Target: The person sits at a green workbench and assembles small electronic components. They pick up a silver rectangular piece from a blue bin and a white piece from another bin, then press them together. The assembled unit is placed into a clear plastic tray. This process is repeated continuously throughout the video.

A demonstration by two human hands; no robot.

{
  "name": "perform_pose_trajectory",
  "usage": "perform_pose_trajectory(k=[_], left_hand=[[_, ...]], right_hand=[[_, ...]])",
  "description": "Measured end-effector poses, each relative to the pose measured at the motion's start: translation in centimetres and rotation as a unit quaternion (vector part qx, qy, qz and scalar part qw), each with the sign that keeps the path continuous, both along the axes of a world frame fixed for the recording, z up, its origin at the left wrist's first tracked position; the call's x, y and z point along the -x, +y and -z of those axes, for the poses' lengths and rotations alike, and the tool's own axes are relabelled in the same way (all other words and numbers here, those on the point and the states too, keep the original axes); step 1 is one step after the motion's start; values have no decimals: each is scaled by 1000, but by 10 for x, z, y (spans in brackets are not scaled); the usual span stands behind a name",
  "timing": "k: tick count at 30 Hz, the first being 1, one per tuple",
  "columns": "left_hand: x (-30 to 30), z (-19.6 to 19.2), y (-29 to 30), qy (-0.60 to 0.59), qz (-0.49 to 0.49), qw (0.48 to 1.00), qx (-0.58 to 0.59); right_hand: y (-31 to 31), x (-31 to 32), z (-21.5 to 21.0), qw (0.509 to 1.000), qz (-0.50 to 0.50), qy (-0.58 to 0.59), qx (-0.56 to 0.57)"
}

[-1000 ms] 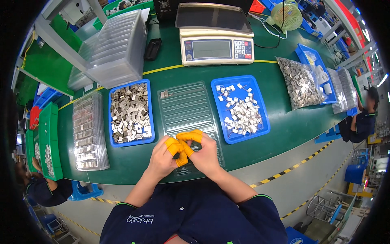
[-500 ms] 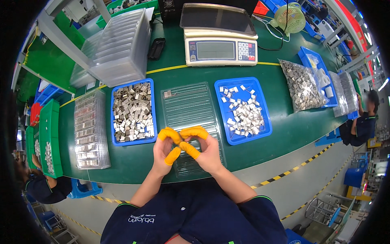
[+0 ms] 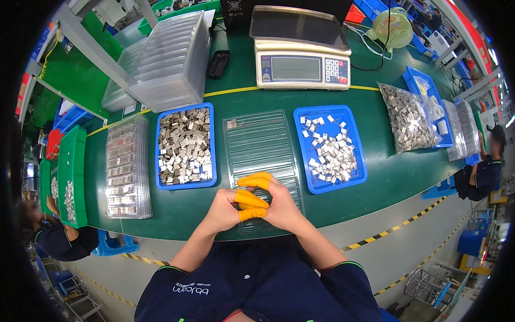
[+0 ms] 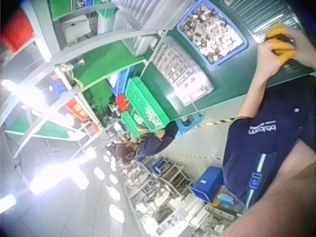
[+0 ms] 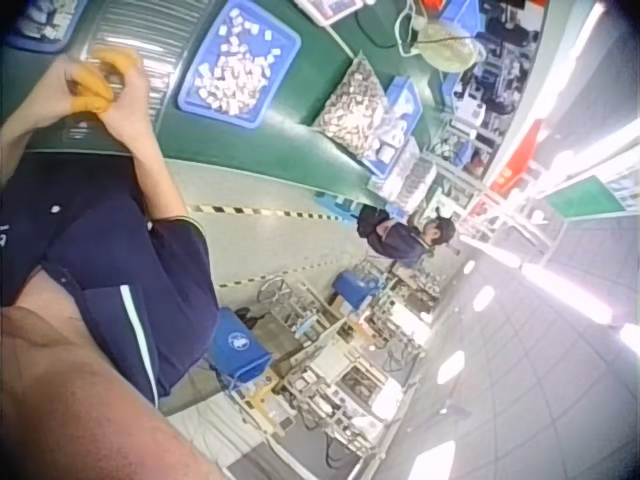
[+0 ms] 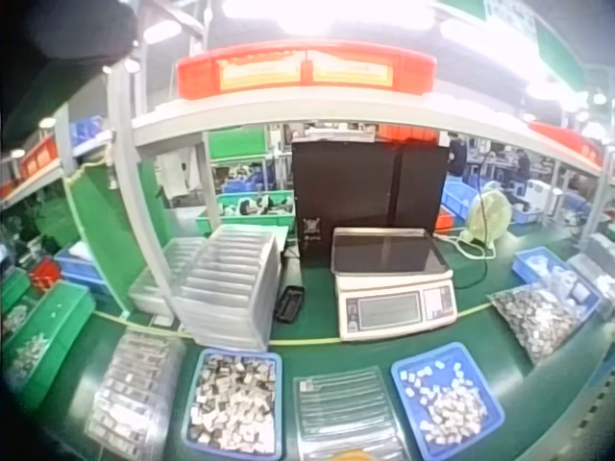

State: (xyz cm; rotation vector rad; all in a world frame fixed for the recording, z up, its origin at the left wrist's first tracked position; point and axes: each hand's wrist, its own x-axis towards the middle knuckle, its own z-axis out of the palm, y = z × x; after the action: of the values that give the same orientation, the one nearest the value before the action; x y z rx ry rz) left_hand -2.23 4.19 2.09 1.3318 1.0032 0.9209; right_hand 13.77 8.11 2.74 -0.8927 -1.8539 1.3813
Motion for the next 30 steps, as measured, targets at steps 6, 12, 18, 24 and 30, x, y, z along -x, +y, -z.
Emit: perform_pose_trajectory(k=[6, 12, 18, 24, 30], left_hand=[[2, -13, 0, -95, 13, 994, 49], [15, -1, 0, -183, 38, 975, 122], [0, -2, -6, -220, -34, 969, 106], [0, -4, -3, -75, -32, 994, -71], [-2, -1, -9, -190, -54, 980, -21]], right_hand=[[0, -11, -1, 951, -66, 129, 272], [1, -10, -9, 923, -88, 196, 320], [-7, -1, -1, 912, -64, 223, 339], [-14, 6, -4, 906, -43, 247, 341], [-16, 14, -6, 893, -61, 280, 347]])
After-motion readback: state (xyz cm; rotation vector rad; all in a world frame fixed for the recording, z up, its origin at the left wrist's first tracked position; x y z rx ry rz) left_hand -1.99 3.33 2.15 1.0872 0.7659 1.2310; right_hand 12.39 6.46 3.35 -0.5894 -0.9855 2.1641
